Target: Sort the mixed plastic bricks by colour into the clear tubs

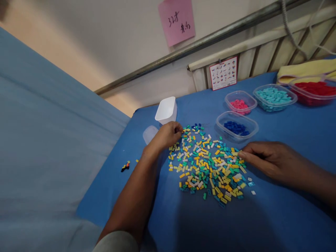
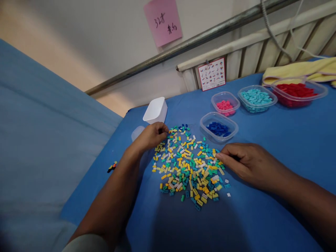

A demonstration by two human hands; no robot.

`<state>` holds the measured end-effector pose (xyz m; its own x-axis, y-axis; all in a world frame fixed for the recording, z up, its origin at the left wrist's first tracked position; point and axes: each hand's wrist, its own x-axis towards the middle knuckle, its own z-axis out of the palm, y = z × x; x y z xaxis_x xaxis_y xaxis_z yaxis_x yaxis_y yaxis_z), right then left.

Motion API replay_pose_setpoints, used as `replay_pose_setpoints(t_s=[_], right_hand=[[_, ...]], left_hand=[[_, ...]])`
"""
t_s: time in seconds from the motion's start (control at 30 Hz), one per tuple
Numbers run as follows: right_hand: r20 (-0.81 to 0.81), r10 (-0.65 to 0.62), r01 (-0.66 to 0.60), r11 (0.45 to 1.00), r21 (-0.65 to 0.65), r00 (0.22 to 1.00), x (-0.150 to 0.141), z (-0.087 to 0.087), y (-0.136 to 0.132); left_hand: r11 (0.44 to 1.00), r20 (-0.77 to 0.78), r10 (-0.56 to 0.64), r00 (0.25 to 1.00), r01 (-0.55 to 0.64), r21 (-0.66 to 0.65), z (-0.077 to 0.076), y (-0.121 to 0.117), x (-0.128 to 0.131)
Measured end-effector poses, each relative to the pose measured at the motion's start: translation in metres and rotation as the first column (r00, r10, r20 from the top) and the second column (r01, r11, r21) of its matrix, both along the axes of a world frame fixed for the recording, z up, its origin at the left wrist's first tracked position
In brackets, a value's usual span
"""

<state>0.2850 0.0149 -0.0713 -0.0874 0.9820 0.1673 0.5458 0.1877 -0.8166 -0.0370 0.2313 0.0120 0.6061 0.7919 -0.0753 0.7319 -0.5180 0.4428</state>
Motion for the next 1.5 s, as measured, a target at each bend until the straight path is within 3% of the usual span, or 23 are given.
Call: replay_pose_setpoints(t_s=[0.1,0.2,0.33,0.43,0.57,0.63,0.7,0.87,1.03,1.3,1.5], right_hand=[[0.026,0.057,-0.055,0.997,-0.049,0.998,0.000,0.001,0.001],[0.034,0.052,-0.050,0.997,-0.056,0.998,0.001,0.000,0.001],[0.028,0.060,-0.058,0.997,-0.054,0.998,0.001,-0.001,0.001],[0.011,0.061,-0.060,0.996,-0.059,0.998,0.001,0.001,0.000],[-0.006,0.055,-0.055,0.997,-0.048,0.998,-0.002,0.004,0.002],[-0.009,0.049,-0.050,0.998,-0.031,0.999,-0.003,0.005,0.003],[-0.005,0.043,-0.044,0.999,-0.016,0.999,-0.004,0.007,0.004],[0.002,0.043,-0.043,0.999,-0.006,0.999,-0.005,0.010,0.004],[0.012,0.041,-0.040,0.999,-0.014,0.999,-0.005,0.009,0.004],[0.005,0.052,-0.052,0.998,-0.024,0.999,-0.004,0.009,0.004],[0.004,0.044,-0.044,0.999,-0.025,0.999,-0.003,0.005,0.003]], left_hand=[[0.996,0.221,-0.062,0.973,0.074,-0.043,0.003,-0.002,0.018],[0.983,0.387,-0.168,0.907,0.182,0.001,0.011,-0.008,0.052],[0.934,0.476,-0.330,0.816,0.354,0.040,0.024,-0.018,0.105],[0.920,0.434,-0.369,0.822,0.391,0.040,0.026,-0.015,0.125],[0.964,0.128,-0.253,0.959,0.238,0.123,0.013,0.001,0.111],[0.964,-0.090,-0.206,0.974,0.217,0.152,0.003,0.003,0.095],[0.968,-0.189,-0.184,0.965,0.211,0.133,-0.003,0.001,0.080],[0.992,-0.120,-0.120,0.985,0.123,0.016,0.003,-0.008,0.051],[0.984,-0.170,-0.013,0.985,0.043,0.172,0.015,0.004,0.045],[0.985,-0.316,-0.082,0.945,0.125,0.119,-0.002,0.008,0.065],[0.989,-0.302,-0.066,0.951,0.103,0.110,-0.006,0.009,0.060]])
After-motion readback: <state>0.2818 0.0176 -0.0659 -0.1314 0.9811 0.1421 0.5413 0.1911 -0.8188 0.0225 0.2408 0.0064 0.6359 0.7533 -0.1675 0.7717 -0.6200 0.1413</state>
